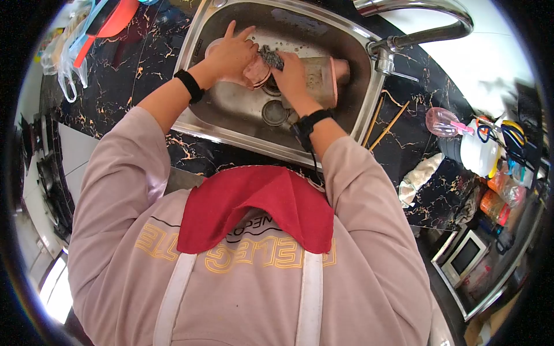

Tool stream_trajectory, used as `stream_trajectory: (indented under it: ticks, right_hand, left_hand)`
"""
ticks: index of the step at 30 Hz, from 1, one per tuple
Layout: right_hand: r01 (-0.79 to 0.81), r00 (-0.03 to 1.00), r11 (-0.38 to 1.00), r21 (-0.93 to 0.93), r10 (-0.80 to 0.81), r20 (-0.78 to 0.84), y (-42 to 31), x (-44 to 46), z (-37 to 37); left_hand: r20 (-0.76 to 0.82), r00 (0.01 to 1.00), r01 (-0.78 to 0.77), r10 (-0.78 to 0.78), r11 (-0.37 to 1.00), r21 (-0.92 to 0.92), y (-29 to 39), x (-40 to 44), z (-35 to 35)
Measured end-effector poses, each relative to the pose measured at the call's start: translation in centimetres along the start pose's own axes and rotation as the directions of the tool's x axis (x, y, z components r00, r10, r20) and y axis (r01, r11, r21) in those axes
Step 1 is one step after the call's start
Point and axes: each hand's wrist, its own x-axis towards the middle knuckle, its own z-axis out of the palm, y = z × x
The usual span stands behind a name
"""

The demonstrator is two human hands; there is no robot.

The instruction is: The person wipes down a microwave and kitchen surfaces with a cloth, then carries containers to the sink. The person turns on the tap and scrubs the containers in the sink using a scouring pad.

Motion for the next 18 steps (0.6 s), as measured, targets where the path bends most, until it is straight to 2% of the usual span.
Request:
stream_trajectory:
  ticks: [1,2,3,4,5,6,7,8,9,10,11,13,14,15,16,18]
  right_hand:
    - [-0.026,0.999,0.999,-0.046,0.025,-0.030,-0.4,-1.2,-0.1]
    - [-0.030,0.999,0.999,-0.044,0.028,-0.038,-0.6,-2.2,-0.6]
    - [-0.024,0.993,0.989,-0.145,0.041,0.114,-0.7,-3.1,-1.3]
    - [-0.001,0.963,0.970,-0.244,0.067,0.263,-0.6,-3.7,-2.0]
    - [-0.002,0.964,0.969,-0.247,0.068,0.256,-0.5,-4.2,-2.5]
    - [-0.110,0.929,0.969,-0.220,0.179,0.325,-0.5,-4.6,-3.1]
    - [-0.217,0.875,0.956,-0.199,0.281,0.395,-0.6,-4.6,-3.3]
    - [-0.217,0.874,0.956,-0.198,0.281,0.396,-0.4,-3.8,-3.5]
    - [-0.266,0.922,0.954,-0.140,0.294,0.253,-1.3,-2.0,-4.0]
    - [-0.309,0.944,0.948,-0.074,0.315,0.100,-1.6,-0.8,-4.0]
    - [-0.319,0.941,0.945,-0.069,0.324,0.099,-1.2,0.0,-3.2]
    - [-0.052,0.992,0.993,-0.105,0.039,-0.123,-0.9,1.5,-1.2]
    - [-0.052,0.992,0.993,-0.105,0.039,-0.123,-1.0,1.2,-0.2]
    - [-0.119,0.988,0.991,-0.061,0.112,-0.106,-0.9,0.7,1.0]
    - [-0.183,0.980,0.983,-0.019,0.181,-0.084,-1.9,0.4,1.3]
    - [-0.192,0.979,0.981,-0.004,0.191,-0.075,-2.3,-0.8,0.7]
  left_hand:
    - [0.002,1.000,-0.007,0.007,1.000,0.003,0.4,0.0,0.2]
    - [0.033,0.998,0.056,-0.055,0.998,-0.029,0.7,0.1,0.4]
    - [0.064,0.991,0.121,-0.117,0.991,-0.060,1.0,0.3,0.3]
    - [0.059,0.992,0.117,-0.113,0.992,-0.057,1.0,0.4,-0.1]
    - [0.164,0.977,0.153,-0.137,0.984,-0.090,1.1,0.6,-0.5]
    - [0.268,0.951,0.192,-0.155,0.974,-0.119,1.1,0.8,-0.7]
    - [0.266,0.952,0.189,-0.152,0.975,-0.117,0.9,0.8,-0.1]
    - [0.053,0.994,0.099,-0.095,0.992,-0.080,0.6,0.4,0.9]
    - [-0.154,0.988,0.017,-0.021,1.000,-0.026,0.3,-0.2,1.7]
    - [-0.146,0.989,0.009,-0.013,1.000,-0.028,0.0,-0.8,1.7]
    - [-0.163,0.983,-0.071,0.084,0.994,0.084,-0.4,-1.3,1.2]
    - [-0.174,0.967,-0.149,0.184,0.969,0.197,-0.2,-1.5,0.8]
    - [-0.061,0.996,-0.057,0.062,0.995,0.080,0.3,-1.5,0.7]
    - [0.067,0.996,0.054,-0.052,0.998,-0.027,0.8,-1.6,0.7]
    - [0.067,0.996,0.060,-0.058,0.998,-0.029,1.0,-1.7,0.8]
    - [0.040,0.997,0.060,-0.058,0.998,-0.036,1.3,-2.0,0.9]
